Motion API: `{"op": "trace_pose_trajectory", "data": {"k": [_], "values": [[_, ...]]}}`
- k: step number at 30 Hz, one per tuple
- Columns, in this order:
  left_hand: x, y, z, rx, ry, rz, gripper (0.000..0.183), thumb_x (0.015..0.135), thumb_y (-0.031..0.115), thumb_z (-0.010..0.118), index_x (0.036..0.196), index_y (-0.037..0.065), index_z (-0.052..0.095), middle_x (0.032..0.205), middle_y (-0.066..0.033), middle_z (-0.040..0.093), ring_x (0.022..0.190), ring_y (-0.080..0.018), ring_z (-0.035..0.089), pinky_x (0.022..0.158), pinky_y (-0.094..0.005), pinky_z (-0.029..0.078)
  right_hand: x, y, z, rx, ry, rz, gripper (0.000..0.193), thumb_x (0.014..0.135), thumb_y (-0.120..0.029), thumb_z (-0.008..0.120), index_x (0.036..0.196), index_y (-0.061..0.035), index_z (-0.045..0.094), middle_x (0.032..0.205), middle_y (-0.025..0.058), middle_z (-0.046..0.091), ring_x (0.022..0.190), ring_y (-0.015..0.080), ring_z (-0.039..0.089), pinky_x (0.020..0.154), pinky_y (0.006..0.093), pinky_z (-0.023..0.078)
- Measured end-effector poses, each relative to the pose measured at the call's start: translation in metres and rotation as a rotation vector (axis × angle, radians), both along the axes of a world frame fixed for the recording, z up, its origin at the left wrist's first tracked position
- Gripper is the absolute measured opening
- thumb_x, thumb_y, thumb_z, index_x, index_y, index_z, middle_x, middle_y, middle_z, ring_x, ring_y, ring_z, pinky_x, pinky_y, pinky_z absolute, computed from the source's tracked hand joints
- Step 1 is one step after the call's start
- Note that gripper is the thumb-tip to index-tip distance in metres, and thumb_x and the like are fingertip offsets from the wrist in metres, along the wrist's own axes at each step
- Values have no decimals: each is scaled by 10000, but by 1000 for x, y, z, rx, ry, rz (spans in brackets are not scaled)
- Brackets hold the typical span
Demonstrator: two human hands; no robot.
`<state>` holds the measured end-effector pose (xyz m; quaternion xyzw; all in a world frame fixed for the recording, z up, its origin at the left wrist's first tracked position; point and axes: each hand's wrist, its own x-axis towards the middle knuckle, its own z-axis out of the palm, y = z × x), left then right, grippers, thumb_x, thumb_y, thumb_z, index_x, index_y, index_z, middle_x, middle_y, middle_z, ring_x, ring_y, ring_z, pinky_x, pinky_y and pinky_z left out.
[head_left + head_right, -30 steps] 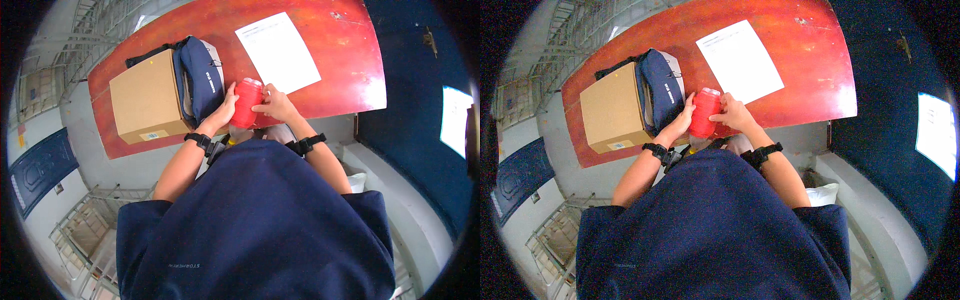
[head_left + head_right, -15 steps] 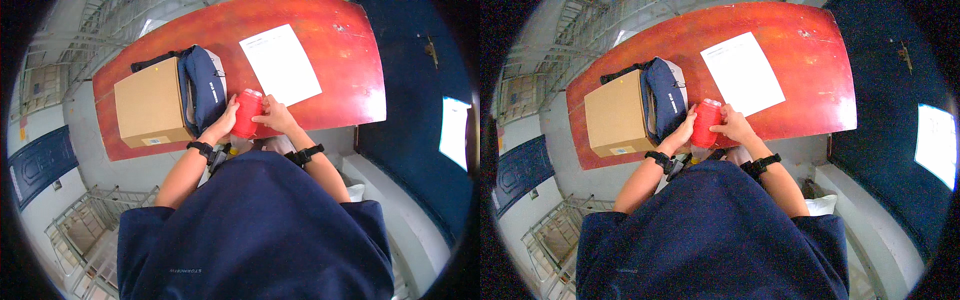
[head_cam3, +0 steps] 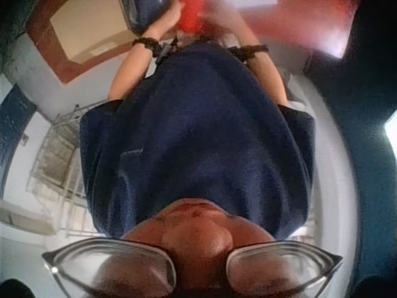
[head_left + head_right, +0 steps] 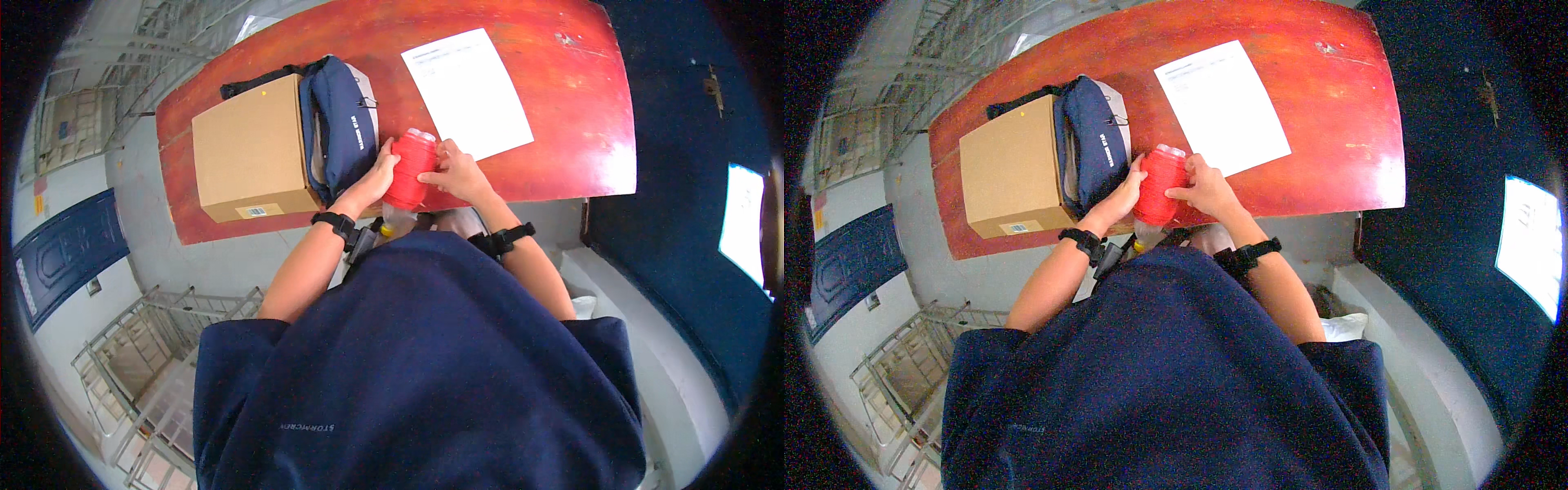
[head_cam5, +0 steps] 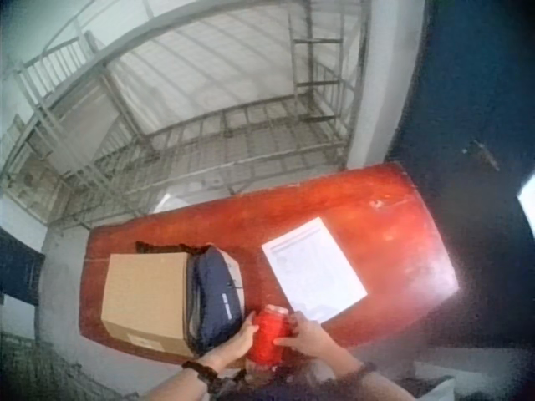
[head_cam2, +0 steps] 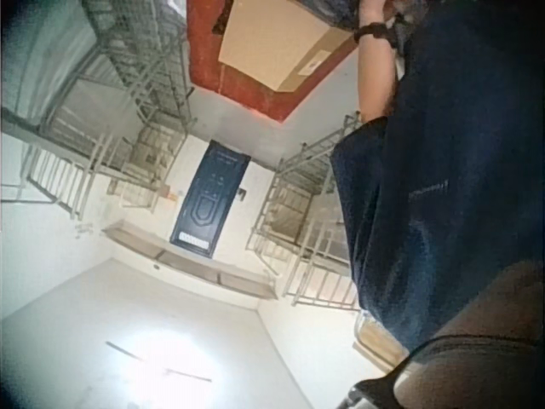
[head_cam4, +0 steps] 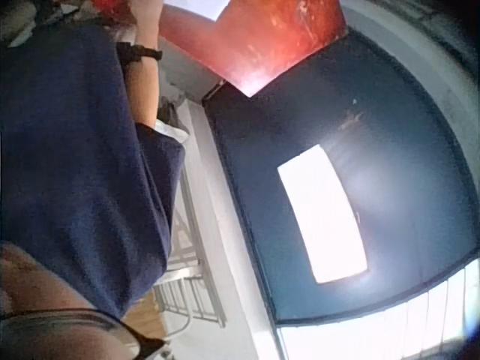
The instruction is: The person unwinds and then winds a red cord back onto a plastic spool while standing in a room with bunk beds.
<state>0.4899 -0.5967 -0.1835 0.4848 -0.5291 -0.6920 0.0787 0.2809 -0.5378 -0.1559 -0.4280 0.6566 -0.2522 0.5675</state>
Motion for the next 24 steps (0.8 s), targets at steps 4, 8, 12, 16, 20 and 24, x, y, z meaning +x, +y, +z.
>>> {"op": "trace_pose_trajectory", "data": {"k": [4, 8, 12, 16, 20, 24], "values": [[-1, -3, -6, -55, -52, 0, 611, 1010, 300, 284, 1525, 19, 114, 1547, -195, 221, 1448, -269, 180, 1185, -357, 139, 5, 4, -8, -101, 25, -14, 607, 695, -264, 863, 1089, 13, 495, 901, 178, 658, 839, 273, 667, 742, 381, 544], [-2, -3, 1, -59, -19, -3, 643, 1000, 309, 300, 1509, -36, 112, 1566, -224, 165, 1470, -290, 123, 1191, -346, 118, 2, -3, 25, 147, 4, -7, 622, 690, -257, 871, 1090, 17, 481, 930, 177, 647, 844, 252, 670, 700, 368, 553], [-2, 0, 15, -89, -41, -30, 653, 1006, 315, 308, 1499, -64, 107, 1565, -253, 154, 1470, -310, 132, 1193, -349, 123, 9, 3, 15, 113, -28, -34, 598, 714, -218, 857, 1093, 4, 451, 846, 165, 645, 651, 208, 652, 562, 334, 538], [-3, 0, 30, -148, -68, -90, 667, 970, 261, 374, 1487, -80, 125, 1540, -274, 205, 1451, -327, 188, 1187, -369, 152, 10, 2, 15, 89, 37, -39, 592, 729, -224, 850, 1090, -8, 433, 854, 181, 662, 630, 200, 653, 545, 325, 540], [-4, 3, 20, -387, -58, -163, 896, 782, 271, 650, 1437, -130, 187, 1419, -340, 338, 1337, -410, 351, 1125, -410, 286, 7, 5, 1, 25, 18, -52, 595, 734, -247, 847, 1089, -11, 433, 858, 196, 673, 618, 204, 649, 538, 322, 528], [-9, 8, 36, -659, -329, -261, 1177, 574, 412, 850, 1427, -109, 229, 1299, -341, 437, 1221, -464, 465, 1018, -454, 428, 12, 6, 2, 30, 26, -84, 602, 722, -270, 854, 1066, 0, 441, 834, 191, 675, 601, 201, 643, 533, 315, 523]]}}
